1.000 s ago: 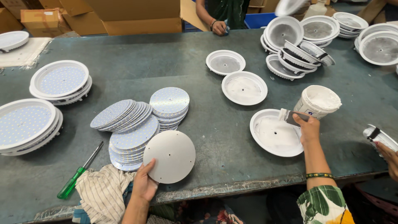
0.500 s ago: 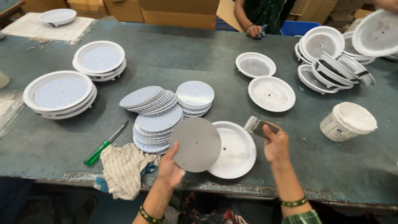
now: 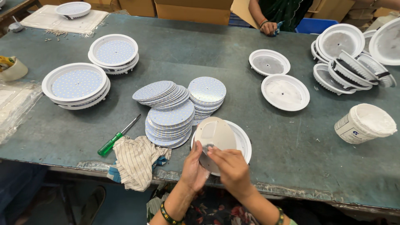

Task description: The person repeatedly picks up circular LED panel components, scoops a white paste from a container with a small spatula, and spreads the paste onto the back surface of each panel. Finished panels are placed into a stack on the table. Another person works nearby on similar components.

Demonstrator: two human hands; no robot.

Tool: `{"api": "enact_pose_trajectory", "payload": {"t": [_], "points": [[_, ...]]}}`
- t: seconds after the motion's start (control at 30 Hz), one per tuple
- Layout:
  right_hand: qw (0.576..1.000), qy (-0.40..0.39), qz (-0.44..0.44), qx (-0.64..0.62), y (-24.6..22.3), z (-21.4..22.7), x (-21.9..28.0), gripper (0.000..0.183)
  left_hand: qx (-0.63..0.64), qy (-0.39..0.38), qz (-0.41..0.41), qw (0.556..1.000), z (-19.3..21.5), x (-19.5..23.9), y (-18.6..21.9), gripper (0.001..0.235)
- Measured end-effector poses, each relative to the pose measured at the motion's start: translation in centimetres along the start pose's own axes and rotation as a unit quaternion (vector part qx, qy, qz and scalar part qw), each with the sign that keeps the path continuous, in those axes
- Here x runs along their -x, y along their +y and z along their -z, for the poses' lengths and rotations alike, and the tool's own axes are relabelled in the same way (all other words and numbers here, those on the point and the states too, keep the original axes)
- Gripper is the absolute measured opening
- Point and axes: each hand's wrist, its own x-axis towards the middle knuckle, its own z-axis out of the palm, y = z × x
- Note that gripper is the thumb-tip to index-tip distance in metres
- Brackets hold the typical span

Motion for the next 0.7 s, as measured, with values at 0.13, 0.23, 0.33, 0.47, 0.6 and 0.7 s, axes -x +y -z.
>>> {"api": "enact_pose_trajectory", "payload": {"t": [0.13, 0.23, 0.33, 0.47, 0.6, 0.7], "points": [[0.992, 0.038, -0.122, 0.005, 3.3, 1.7, -1.1, 0.045, -0.057, -0.020, 0.004, 0.998, -0.9, 0.4, 0.6, 0.056], [0.985, 0.061, -0.156, -0.041, 5.1, 1.8, -2.5, 0.037, -0.116, -0.056, -0.019, 0.991, -2.3, 1.2, 0.5, 0.058], [0.981, 0.045, -0.172, -0.077, 4.1, 0.6, -2.6, 0.040, -0.166, -0.059, -0.056, 0.983, -3.6, 1.5, 0.4, 0.060], [0.985, 0.024, -0.149, -0.078, 0.3, -0.5, -0.8, 0.043, -0.191, -0.023, -0.093, 0.977, -4.3, 1.6, 1.4, 0.059], [0.985, 0.034, -0.151, -0.079, 0.9, 0.5, -1.3, 0.042, -0.147, -0.028, -0.080, 0.985, -4.8, 1.7, 2.1, 0.060], [0.995, 0.060, -0.080, 0.001, 4.4, 1.4, -3.2, 0.033, -0.123, -0.039, -0.047, 0.991, -5.1, 2.2, 2.2, 0.060]]}}
